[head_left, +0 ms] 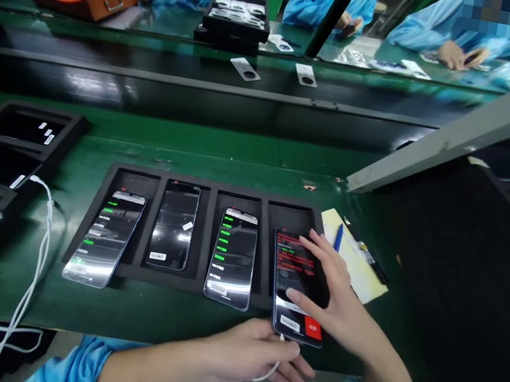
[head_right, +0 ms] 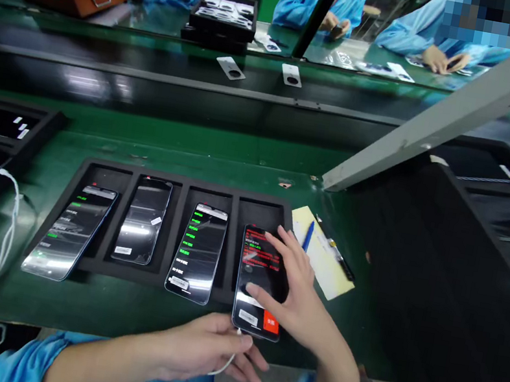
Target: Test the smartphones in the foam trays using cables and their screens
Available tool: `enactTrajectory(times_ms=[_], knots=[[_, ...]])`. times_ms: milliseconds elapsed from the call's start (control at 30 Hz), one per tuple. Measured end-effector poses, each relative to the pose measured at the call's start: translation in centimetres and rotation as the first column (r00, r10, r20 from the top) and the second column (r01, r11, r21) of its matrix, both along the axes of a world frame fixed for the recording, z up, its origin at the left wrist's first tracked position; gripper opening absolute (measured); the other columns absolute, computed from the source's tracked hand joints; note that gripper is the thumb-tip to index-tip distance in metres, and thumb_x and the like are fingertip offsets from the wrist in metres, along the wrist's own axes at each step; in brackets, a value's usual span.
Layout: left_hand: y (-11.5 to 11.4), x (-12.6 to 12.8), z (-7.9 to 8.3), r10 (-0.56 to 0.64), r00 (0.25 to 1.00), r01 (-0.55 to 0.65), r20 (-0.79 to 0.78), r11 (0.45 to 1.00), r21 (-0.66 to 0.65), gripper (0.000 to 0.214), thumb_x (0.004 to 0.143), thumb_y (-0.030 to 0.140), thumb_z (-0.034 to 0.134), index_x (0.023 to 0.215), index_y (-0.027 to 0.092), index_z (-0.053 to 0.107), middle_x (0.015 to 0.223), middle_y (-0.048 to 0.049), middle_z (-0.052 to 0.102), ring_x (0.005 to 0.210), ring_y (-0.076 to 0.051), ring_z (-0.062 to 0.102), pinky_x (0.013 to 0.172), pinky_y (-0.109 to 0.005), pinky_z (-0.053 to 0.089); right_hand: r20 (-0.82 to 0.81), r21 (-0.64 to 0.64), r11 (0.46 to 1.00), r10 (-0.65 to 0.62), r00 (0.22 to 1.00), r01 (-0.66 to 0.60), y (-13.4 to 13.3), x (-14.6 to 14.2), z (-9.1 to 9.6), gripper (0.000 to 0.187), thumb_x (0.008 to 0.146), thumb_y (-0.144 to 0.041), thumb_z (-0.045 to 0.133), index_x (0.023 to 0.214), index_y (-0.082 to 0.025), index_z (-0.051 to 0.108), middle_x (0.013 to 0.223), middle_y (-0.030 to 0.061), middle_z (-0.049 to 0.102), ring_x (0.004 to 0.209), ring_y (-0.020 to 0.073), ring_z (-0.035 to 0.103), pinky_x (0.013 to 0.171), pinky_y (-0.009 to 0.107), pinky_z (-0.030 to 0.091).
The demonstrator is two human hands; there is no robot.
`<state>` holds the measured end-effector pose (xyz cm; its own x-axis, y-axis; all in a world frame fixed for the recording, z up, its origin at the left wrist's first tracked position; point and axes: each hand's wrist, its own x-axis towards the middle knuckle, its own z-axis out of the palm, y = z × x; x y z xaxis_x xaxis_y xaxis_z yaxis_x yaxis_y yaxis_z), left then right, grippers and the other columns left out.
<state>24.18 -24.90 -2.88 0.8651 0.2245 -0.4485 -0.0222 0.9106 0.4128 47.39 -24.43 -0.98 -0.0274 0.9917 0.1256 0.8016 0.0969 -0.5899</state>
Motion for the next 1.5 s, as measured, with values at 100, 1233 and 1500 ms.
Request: enactTrajectory(times_ms=[100, 1233, 1500], knots=[[0.2, -0.1, -0.1, -0.007, 0.999, 0.008, 0.037, 1.000, -0.028, 0.057, 0.091, 0.042, 0.089, 0.136, 0.019, 0.064, 0.109, -0.0079, 0.077, 0.088, -0.019, 0.077, 0.098, -0.040, 0.049, 0.011, -0.006, 1.000, -0.007, 1.000, 0.007, -0.5, -0.3, 0.0, 0.079, 0.097, -0.069, 0.070, 0.166, -0.039, 0.044, 0.179, 0.0112, 0.035, 0.166, 0.0431, 0.029, 0.134, 0.071, 0.026], [0.1, -0.4, 0.9, 0.033, 0.999, -0.034, -0.036, 0.999, -0.040, 0.089, 0.056, 0.070, 0.104, 0.117, 0.017, 0.067, 0.111, -0.0093, 0.082, 0.088, -0.021, 0.080, 0.092, -0.035, 0.049, -0.267, -0.042, 0.979, -0.203, 0.942, 0.200, -0.1, -3.8, 0.9, 0.049, 0.114, -0.060, 0.045, 0.157, -0.039, 0.056, 0.176, 0.0036, 0.043, 0.169, 0.0290, 0.026, 0.140, 0.060, 0.019], [0.0, -0.1, 0.7, 0.076, 0.996, -0.078, -0.039, 0.995, -0.063, 0.078, 0.054, 0.067, 0.106, 0.101, 0.017, 0.069, 0.104, -0.0090, 0.083, 0.086, -0.022, 0.080, 0.092, -0.038, 0.051, -0.265, -0.044, 0.977, -0.212, 0.941, 0.208, -0.1, -4.3, 1.0, 0.051, 0.113, -0.061, 0.046, 0.157, -0.037, 0.056, 0.175, 0.0041, 0.044, 0.169, 0.0296, 0.026, 0.139, 0.061, 0.019]])
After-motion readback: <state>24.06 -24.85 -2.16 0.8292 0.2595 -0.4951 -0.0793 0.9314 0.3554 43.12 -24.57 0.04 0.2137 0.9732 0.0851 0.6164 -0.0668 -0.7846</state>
